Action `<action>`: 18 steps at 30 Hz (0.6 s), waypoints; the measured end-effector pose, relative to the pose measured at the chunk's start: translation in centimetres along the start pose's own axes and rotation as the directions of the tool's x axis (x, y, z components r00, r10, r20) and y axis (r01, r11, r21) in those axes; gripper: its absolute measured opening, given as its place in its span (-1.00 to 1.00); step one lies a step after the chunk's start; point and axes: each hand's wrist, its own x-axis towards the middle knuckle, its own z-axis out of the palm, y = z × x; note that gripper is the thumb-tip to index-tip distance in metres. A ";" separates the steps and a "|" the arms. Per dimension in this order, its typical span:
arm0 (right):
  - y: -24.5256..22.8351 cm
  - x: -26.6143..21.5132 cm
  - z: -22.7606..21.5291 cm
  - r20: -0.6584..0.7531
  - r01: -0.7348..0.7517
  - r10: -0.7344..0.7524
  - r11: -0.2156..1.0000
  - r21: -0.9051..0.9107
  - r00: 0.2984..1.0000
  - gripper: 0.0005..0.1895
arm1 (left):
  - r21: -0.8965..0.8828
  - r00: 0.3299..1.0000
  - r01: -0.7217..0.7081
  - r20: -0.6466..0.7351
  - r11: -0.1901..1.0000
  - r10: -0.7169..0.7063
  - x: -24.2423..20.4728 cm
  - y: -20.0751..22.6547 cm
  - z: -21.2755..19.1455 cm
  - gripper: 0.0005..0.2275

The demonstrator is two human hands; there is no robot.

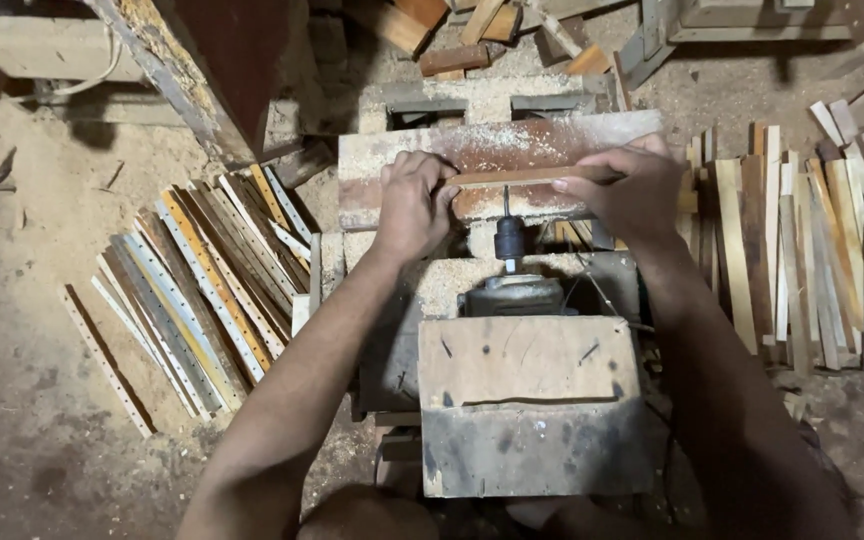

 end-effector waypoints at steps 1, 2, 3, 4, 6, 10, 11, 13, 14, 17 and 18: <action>0.8 0.0 0.4 -0.003 0.001 -0.001 1.000 -0.001 1.000 -0.78 | -0.001 1.000 -0.003 -0.001 1.000 0.003 -0.1 -0.1 0.0 -0.89; 1.6 0.1 0.8 -0.039 0.081 -0.081 0.997 -0.003 0.996 -0.75 | -0.007 1.000 -0.006 -0.001 1.000 0.006 -0.1 -0.1 0.0 -0.89; 2.4 0.1 1.2 -0.076 0.158 -0.159 0.987 -0.009 0.984 -0.73 | -0.015 1.000 -0.010 0.001 1.000 0.010 -0.1 -0.1 0.1 -0.89; 1.7 -0.1 0.8 -0.079 0.156 -0.157 0.988 -0.012 0.984 -0.73 | -0.017 1.000 -0.014 0.003 1.000 0.014 -0.2 0.0 0.1 -0.89; 0.2 -0.3 0.2 -0.069 0.161 -0.160 0.987 -0.004 0.985 -0.71 | -0.021 1.000 -0.010 -0.001 1.000 0.010 -0.5 0.0 0.1 -0.90; 0.1 -0.6 -0.2 -0.048 0.185 -0.187 0.982 -0.043 0.981 -0.74 | -0.052 1.000 0.009 -0.001 0.999 -0.009 -1.3 0.9 -0.1 -0.91; -0.1 -0.7 -0.1 -0.017 0.145 -0.148 0.985 -0.096 0.989 -0.73 | -0.041 1.000 0.007 0.008 0.999 -0.007 -1.7 0.8 0.0 -0.91; 0.8 -0.7 0.3 0.011 0.111 -0.110 0.982 -0.151 0.994 -0.69 | -0.030 1.000 0.004 0.014 1.000 -0.003 -1.8 1.3 -0.2 -0.91; 1.9 -0.7 0.8 -0.008 0.060 -0.061 0.987 -0.150 0.998 -0.65 | 0.034 1.000 0.000 0.015 0.999 0.000 -1.6 2.0 -0.6 -0.91; 5.6 0.0 2.7 -0.037 0.010 -0.015 0.991 -0.136 0.999 -0.60 | 0.162 0.999 -0.035 0.014 0.986 0.033 0.0 3.0 -0.9 -0.91; 6.8 0.0 3.3 -0.058 0.009 -0.016 0.992 -0.124 0.998 -0.60 | 0.223 0.997 -0.075 0.016 0.972 0.073 0.6 3.4 -0.8 -0.91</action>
